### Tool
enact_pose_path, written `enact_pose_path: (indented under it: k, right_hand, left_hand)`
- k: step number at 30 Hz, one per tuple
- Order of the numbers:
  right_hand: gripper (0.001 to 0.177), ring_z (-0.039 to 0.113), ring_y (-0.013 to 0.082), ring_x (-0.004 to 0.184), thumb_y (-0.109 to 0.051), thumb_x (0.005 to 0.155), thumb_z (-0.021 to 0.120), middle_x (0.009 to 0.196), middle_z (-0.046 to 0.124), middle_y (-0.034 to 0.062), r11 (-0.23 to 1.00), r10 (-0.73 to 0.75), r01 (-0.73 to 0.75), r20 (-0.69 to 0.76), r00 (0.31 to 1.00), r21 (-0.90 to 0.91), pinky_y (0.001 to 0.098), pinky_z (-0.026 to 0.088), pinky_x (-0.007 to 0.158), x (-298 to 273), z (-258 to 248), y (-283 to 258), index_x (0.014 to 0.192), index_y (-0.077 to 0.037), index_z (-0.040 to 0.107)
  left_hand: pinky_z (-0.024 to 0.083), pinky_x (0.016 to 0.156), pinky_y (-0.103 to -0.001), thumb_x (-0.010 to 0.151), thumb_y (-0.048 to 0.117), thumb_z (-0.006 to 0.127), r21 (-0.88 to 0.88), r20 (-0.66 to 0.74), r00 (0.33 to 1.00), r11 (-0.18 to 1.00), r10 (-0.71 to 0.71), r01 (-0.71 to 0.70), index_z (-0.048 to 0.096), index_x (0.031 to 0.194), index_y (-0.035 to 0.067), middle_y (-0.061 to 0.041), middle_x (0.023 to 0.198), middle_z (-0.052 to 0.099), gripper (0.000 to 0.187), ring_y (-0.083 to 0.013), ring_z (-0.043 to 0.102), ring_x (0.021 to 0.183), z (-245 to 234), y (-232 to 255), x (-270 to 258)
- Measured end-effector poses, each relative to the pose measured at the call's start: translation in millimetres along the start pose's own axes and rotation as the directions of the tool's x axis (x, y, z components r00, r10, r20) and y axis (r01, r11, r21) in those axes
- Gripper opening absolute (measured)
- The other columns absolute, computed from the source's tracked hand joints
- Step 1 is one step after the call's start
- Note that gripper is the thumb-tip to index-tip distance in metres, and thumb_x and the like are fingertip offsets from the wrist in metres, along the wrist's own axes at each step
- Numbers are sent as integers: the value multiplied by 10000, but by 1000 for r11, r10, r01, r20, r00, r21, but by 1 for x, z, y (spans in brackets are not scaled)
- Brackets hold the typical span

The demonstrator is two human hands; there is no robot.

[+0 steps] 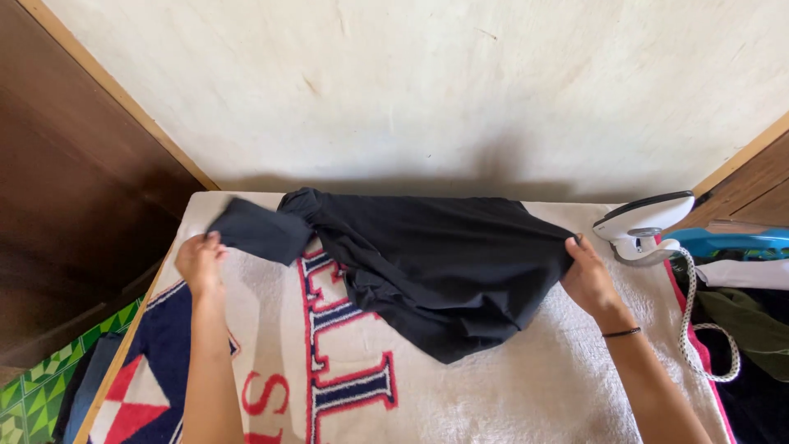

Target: Ironing a black shirt on a flat surface.

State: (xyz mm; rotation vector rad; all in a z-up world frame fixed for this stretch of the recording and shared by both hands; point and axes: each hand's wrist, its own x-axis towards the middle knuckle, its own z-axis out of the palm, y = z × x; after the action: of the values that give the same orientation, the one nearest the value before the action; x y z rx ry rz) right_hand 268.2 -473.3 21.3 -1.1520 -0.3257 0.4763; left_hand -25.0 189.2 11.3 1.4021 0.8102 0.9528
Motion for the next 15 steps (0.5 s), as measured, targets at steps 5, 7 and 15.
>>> enact_pose_path:
  k: [5, 7, 15]
  right_hand:
    - [559, 618, 218, 1257, -400, 973, 540, 1388, 652, 102, 948, 243, -240, 12, 970, 208, 389, 464, 1068, -8, 33, -27, 1370, -6, 567]
    - [621, 624, 223, 1244, -407, 917, 591, 1388, 653, 106, 932, 331, -342, 103, 938, 122, 399, 461, 1061, -10, 24, -24, 1392, -9, 558]
    - [637, 648, 483, 1115, -384, 921, 792, 1248, 667, 409, 646, 592, -367, 136, 795, -669, 537, 527, 876, -1, -93, 31, 1221, 161, 659]
  left_hand:
    - [401, 1072, -442, 912, 226, 803, 413, 191, 768, 660, 611, -628, 569, 1192, 22, -149, 1240, 543, 419, -316, 513, 1189, 23, -5, -85]
    - [443, 1025, -412, 826, 358, 816, 383, 475, 794, 723, 380, -575, 602, 1196, 43, -122, 1197, 600, 531, -273, 571, 1150, 56, 11, -151]
    - [411, 992, -412, 850, 466, 769, 538, 668, 716, 532, 204, -654, 691, 1182, 54, -68, 1207, 662, 534, -245, 558, 1166, 116, 13, -222]
